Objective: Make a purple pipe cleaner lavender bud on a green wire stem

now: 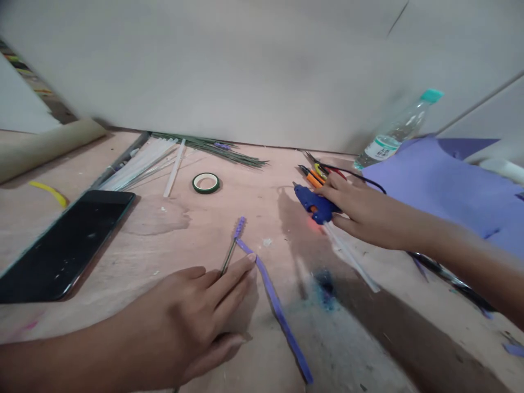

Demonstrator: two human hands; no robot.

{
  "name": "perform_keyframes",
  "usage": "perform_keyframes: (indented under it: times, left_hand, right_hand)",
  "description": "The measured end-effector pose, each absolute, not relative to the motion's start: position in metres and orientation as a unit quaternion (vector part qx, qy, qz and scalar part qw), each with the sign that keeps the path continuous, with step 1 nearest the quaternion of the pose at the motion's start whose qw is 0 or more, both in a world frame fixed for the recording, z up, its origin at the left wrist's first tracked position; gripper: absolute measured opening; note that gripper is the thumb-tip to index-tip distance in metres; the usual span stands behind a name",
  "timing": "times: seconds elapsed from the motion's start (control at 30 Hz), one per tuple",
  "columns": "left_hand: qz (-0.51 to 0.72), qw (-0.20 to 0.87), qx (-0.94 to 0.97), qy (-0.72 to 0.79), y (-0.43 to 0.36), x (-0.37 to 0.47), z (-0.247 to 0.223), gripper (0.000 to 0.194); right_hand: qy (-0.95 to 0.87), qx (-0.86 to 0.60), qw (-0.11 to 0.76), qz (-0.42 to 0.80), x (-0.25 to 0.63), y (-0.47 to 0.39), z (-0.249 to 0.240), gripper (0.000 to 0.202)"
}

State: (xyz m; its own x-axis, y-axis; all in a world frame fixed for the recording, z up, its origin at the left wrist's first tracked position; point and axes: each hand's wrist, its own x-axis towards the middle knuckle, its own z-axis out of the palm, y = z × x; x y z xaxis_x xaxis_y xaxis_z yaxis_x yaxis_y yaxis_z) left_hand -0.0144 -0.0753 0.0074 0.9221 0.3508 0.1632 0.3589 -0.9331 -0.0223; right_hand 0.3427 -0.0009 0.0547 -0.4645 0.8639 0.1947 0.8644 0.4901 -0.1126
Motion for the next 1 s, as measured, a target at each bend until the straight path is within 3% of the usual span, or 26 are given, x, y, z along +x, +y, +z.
perform_keyframes:
  times: [0.03, 0.13, 0.23, 0.3, 0.43, 0.5, 0.6, 0.7, 0.87, 1.0]
  left_hand:
    - [-0.078, 0.019, -0.980, -0.181, -0.074, -0.015, 0.008, 0.054]
    - [-0.087, -0.008, -0.981, -0.174, -0.070, -0.016, 0.008, 0.043]
    - [-0.103, -0.017, -0.980, -0.170, -0.066, -0.017, 0.007, 0.035]
    - [-0.118, -0.009, -0.980, -0.161, -0.066, -0.018, 0.007, 0.031]
    - [-0.166, -0.015, -0.979, -0.114, -0.076, -0.018, 0.014, 0.019]
    - [-0.179, -0.058, -0.974, -0.127, -0.083, -0.020, 0.020, 0.019]
    - [-0.204, -0.144, -0.949, -0.191, -0.087, -0.021, 0.028, 0.019]
    - [-0.259, -0.244, -0.897, -0.261, -0.076, -0.018, 0.031, 0.012]
    - [-0.344, -0.393, -0.778, -0.348, -0.050, -0.017, 0.029, 0.018]
    - [-0.412, -0.496, -0.650, -0.403, -0.040, -0.023, 0.024, 0.018]
  right_hand:
    - [-0.870, -0.490, 0.055, 0.028, 0.351, -0.004, 0.047, 0.042]
    - [-0.871, -0.490, 0.011, 0.044, 0.366, -0.018, 0.039, 0.053]
    - [-0.887, -0.461, -0.011, -0.005, 0.356, -0.027, 0.050, 0.045]
    - [-0.899, -0.437, 0.004, -0.024, 0.332, -0.025, 0.055, 0.035]
    - [-0.943, -0.319, 0.064, 0.073, 0.263, 0.000, 0.046, 0.038]
    - [-0.957, -0.256, 0.074, 0.118, 0.234, 0.018, 0.035, 0.035]
    - [-0.952, -0.231, 0.062, 0.193, 0.212, 0.040, 0.025, 0.016]
    - [-0.931, -0.290, 0.074, 0.209, 0.212, 0.048, 0.028, 0.009]
    - [-0.858, -0.423, 0.115, 0.267, 0.227, 0.036, 0.044, 0.003]
    - [-0.777, -0.428, 0.221, 0.405, 0.231, 0.019, 0.049, 0.005]
